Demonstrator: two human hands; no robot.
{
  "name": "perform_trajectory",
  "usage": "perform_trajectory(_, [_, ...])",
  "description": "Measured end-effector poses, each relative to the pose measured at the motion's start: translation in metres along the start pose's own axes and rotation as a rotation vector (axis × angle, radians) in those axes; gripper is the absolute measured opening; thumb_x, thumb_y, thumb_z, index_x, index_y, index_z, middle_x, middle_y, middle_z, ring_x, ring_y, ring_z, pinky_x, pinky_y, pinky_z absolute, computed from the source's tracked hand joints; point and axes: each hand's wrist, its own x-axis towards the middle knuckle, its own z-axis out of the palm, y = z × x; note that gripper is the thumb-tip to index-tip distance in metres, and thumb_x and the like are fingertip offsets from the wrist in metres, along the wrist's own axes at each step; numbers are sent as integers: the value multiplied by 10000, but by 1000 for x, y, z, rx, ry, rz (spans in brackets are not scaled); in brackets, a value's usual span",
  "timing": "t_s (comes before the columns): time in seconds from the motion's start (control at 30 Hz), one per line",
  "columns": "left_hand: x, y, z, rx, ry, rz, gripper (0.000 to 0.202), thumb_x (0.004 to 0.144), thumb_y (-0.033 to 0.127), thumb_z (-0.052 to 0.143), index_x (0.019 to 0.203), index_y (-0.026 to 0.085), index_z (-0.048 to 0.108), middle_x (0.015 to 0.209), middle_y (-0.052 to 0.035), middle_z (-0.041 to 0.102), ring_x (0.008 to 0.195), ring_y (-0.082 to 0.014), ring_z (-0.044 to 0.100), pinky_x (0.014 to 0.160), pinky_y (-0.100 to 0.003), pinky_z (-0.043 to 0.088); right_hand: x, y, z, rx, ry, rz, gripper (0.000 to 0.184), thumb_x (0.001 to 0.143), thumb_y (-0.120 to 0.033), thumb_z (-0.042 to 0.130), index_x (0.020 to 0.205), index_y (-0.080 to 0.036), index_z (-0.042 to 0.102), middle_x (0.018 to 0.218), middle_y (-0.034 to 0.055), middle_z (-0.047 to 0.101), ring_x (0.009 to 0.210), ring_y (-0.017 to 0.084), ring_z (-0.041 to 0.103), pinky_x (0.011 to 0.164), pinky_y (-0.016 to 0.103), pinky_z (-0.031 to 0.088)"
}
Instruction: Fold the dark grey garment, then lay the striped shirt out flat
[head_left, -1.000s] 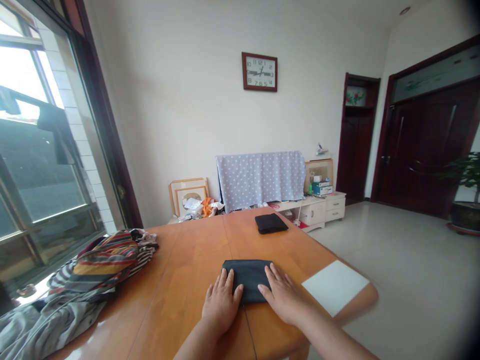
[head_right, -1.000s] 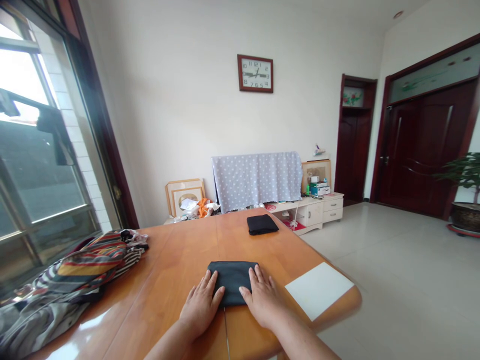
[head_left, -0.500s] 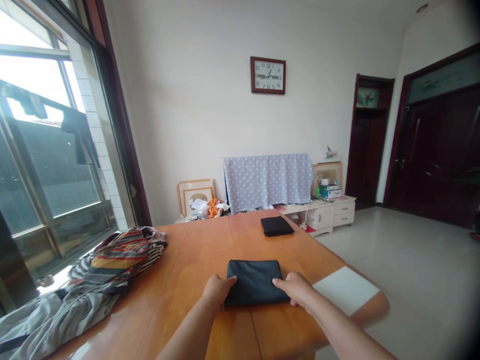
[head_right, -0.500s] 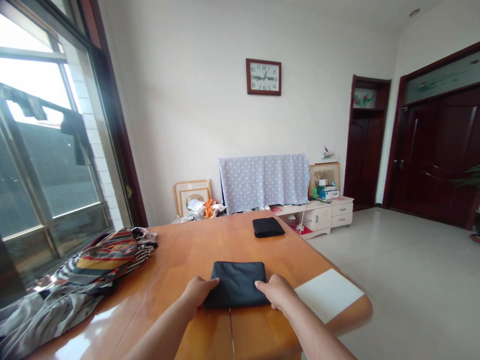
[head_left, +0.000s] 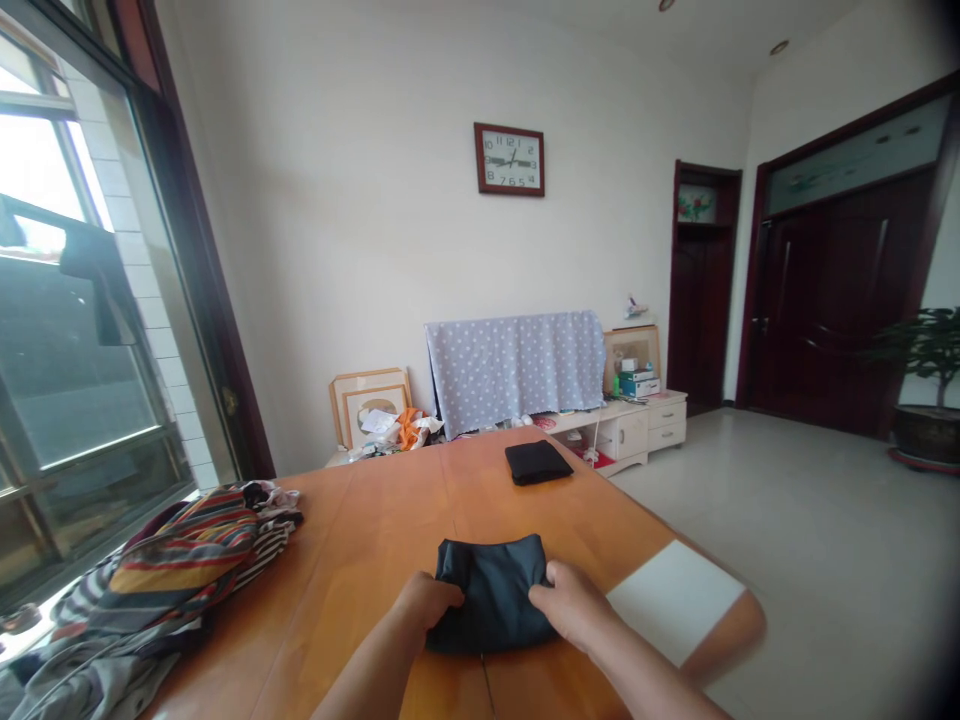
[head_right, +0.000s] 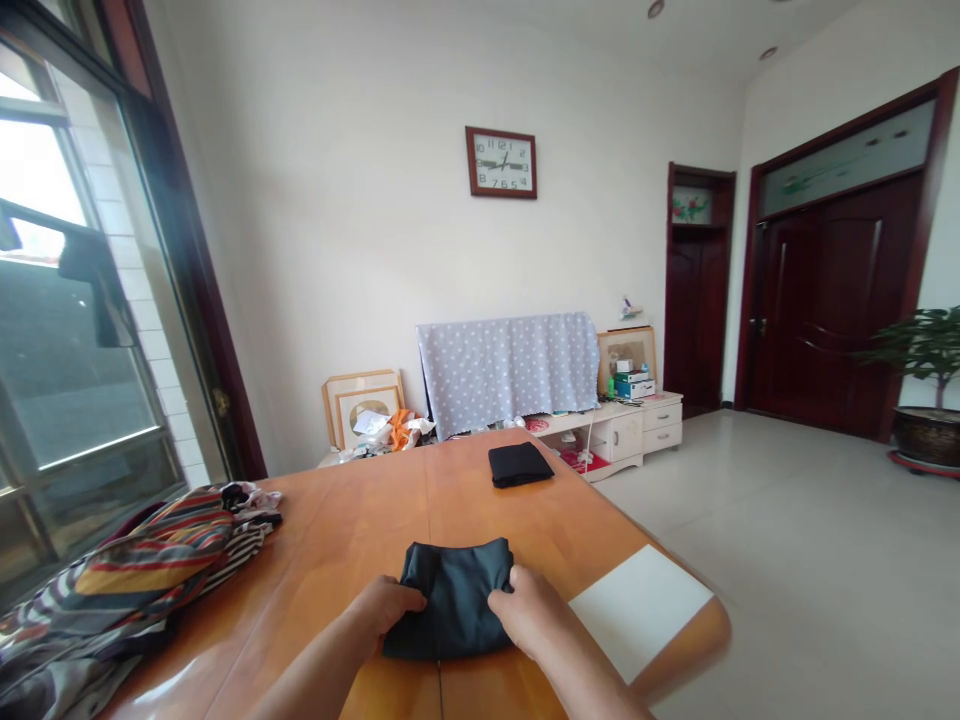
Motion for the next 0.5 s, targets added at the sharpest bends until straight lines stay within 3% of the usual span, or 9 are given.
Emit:
perform_trajectory(0.27, [9, 22, 10, -105, -16, -73, 180, 622, 185, 672, 765, 218, 567, 636, -32, 690, 592, -220, 670, 509, -275, 486, 19, 11, 3, 343, -15, -5, 139, 721, -300, 575, 740, -240, 450, 630, -45, 509, 604, 137, 499, 522, 235, 282])
perform_trajectory(0.37, [25, 31, 20, -202, -48, -74, 191, 661, 208, 657, 835, 200, 578, 738, -69, 729, 650, -221, 697, 575, -293, 533, 44, 19, -5, 410, 17, 20, 207, 703, -313, 593, 742, -249, 400, 604, -61, 456, 596, 136, 474, 516, 232, 279])
perform_trajectory(0.5, [52, 48, 40, -453, -122, -43, 394, 631, 170, 706, 1013, 184, 611, 868, -86, 749, 718, -224, 714, 655, -318, 564, 90, 22, -27, 472, 28, 4, 238, 693, -343, 616, 762, -251, 408, 635, -61, 494, 622, 141, 485, 536, 233, 310])
